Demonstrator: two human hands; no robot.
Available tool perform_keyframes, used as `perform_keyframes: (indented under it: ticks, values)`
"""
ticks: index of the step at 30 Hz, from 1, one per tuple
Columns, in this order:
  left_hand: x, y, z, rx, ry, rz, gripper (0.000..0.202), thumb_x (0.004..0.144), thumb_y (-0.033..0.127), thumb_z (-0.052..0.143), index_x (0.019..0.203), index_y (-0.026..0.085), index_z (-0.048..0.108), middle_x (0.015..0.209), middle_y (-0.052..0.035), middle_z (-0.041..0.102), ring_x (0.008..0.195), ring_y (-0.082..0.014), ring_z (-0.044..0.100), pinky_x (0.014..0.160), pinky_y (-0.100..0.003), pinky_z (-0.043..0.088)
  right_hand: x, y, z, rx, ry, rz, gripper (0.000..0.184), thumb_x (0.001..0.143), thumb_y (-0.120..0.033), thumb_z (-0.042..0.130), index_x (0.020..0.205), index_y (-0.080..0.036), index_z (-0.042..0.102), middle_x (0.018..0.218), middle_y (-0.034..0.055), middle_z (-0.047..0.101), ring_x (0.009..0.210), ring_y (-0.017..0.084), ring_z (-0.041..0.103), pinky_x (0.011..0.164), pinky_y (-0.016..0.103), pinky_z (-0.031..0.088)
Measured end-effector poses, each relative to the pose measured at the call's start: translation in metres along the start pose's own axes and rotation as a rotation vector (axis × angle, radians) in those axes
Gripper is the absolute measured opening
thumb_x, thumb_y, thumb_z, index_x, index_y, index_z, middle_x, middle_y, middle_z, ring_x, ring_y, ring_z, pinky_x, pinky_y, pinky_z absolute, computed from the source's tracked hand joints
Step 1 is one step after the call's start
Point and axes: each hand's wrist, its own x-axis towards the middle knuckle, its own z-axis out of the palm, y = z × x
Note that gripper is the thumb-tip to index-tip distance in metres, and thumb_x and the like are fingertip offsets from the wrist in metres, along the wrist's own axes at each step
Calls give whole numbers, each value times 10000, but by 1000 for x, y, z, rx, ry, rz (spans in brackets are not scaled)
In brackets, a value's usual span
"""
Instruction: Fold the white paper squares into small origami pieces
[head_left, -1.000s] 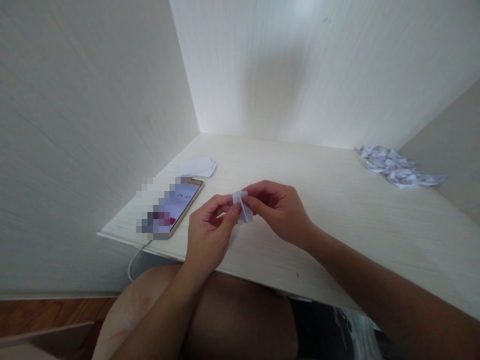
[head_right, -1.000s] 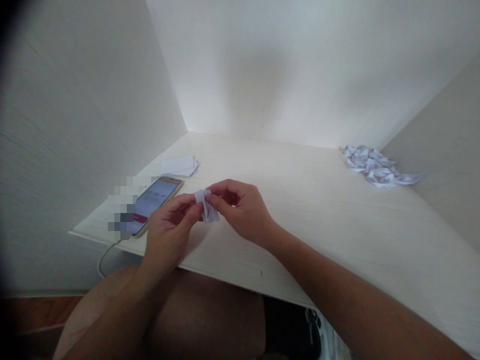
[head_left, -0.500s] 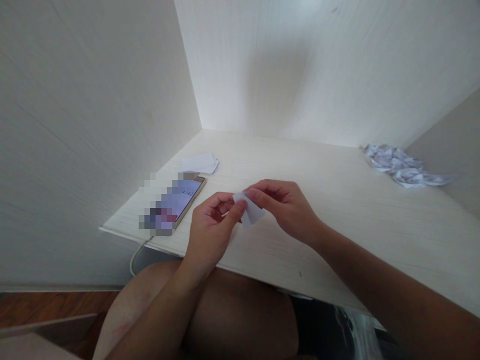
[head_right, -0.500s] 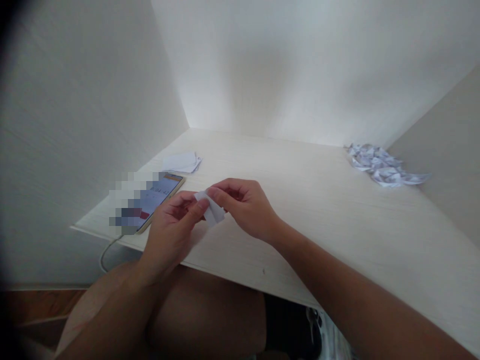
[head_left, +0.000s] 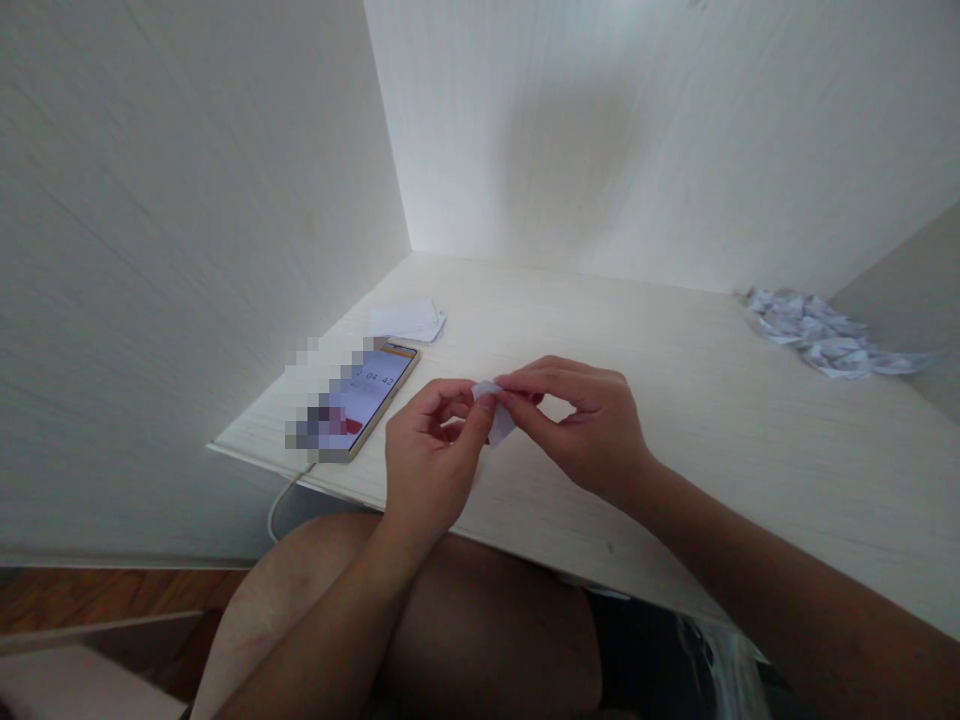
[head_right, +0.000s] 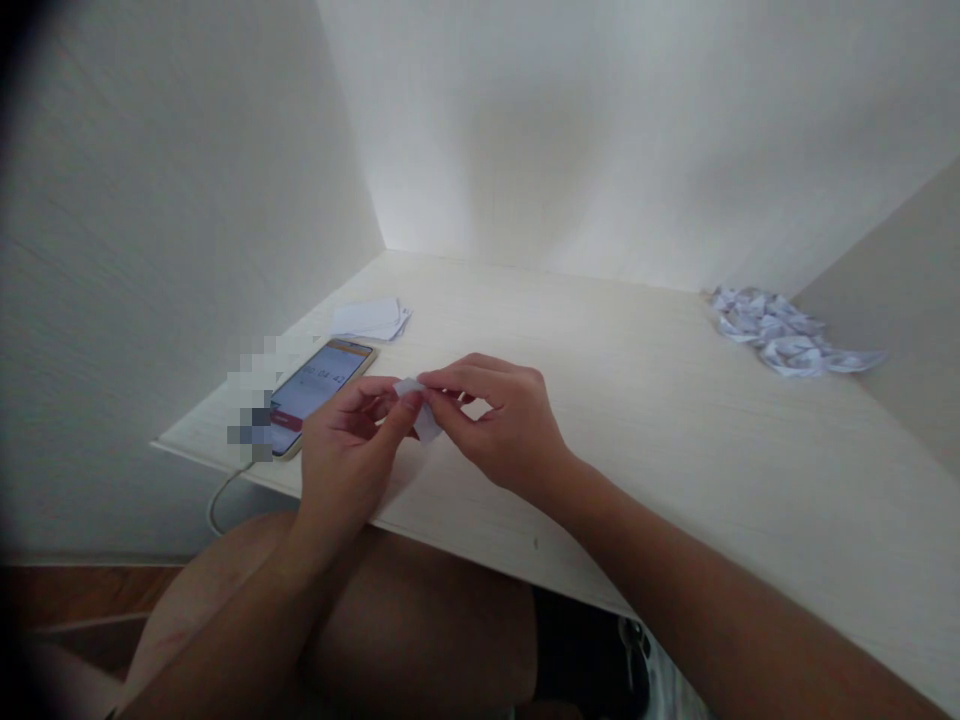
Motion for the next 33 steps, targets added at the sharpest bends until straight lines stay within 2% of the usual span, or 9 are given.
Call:
perform_keyframes:
  ticks: [6,9,11,17,22,25,27,33]
  values:
    - [0,2,0,-49,-1,18,117,849,287,802,869,187,745,702,26,694,614,-98,649,600,-198,556,-2,0,0,-86,20,-158,144,903,-119,706,969,-181,818,930,86,820,806,167,766,706,272,611]
    - [-1,3,-1,-29,-10,30,130,860,305,795,873,183,753,714,14,700,625,-106,648,598,-204,555,0,-4,-2,-34,1,-148,121,906,-137,710,939,-183,817,923,82,816,802,165,757,708,275,599]
    - [-2,3,-1,-3,-12,45,126,860,303,795,865,184,757,716,12,695,631,-107,641,591,-201,545,2,-7,-4,56,-13,-44,110,912,-158,710,880,-188,810,881,61,804,783,156,736,697,275,575]
    - [-3,-1,-3,115,-39,159,62,899,265,753,873,208,753,796,6,694,721,-116,646,643,-206,542,8,-4,-6,485,-115,502,146,874,-276,764,755,-192,778,707,-8,706,665,111,593,639,259,468]
    - [-4,-2,-7,216,-96,276,33,922,229,725,896,208,729,819,4,686,752,-125,639,695,-237,550,8,3,-7,780,-178,780,200,803,-349,842,736,-176,767,722,-8,679,697,106,581,690,259,455]
    - [-4,-1,-9,250,-125,312,23,928,208,712,906,205,721,804,6,674,738,-124,626,700,-248,546,8,3,-8,886,-209,867,234,774,-363,877,728,-172,749,728,-10,676,699,102,590,695,250,463]
    - [-4,0,-9,241,-133,312,23,930,207,711,908,206,717,806,3,671,741,-129,626,703,-257,547,8,4,-8,908,-229,875,244,765,-370,891,738,-177,744,737,-12,684,702,105,601,689,249,470]
    - [-3,2,-8,158,-175,180,86,957,277,687,901,216,713,868,-26,687,812,-164,662,746,-286,567,6,10,-6,826,-241,764,210,756,-347,905,814,-199,769,789,-4,729,743,128,648,714,281,520]
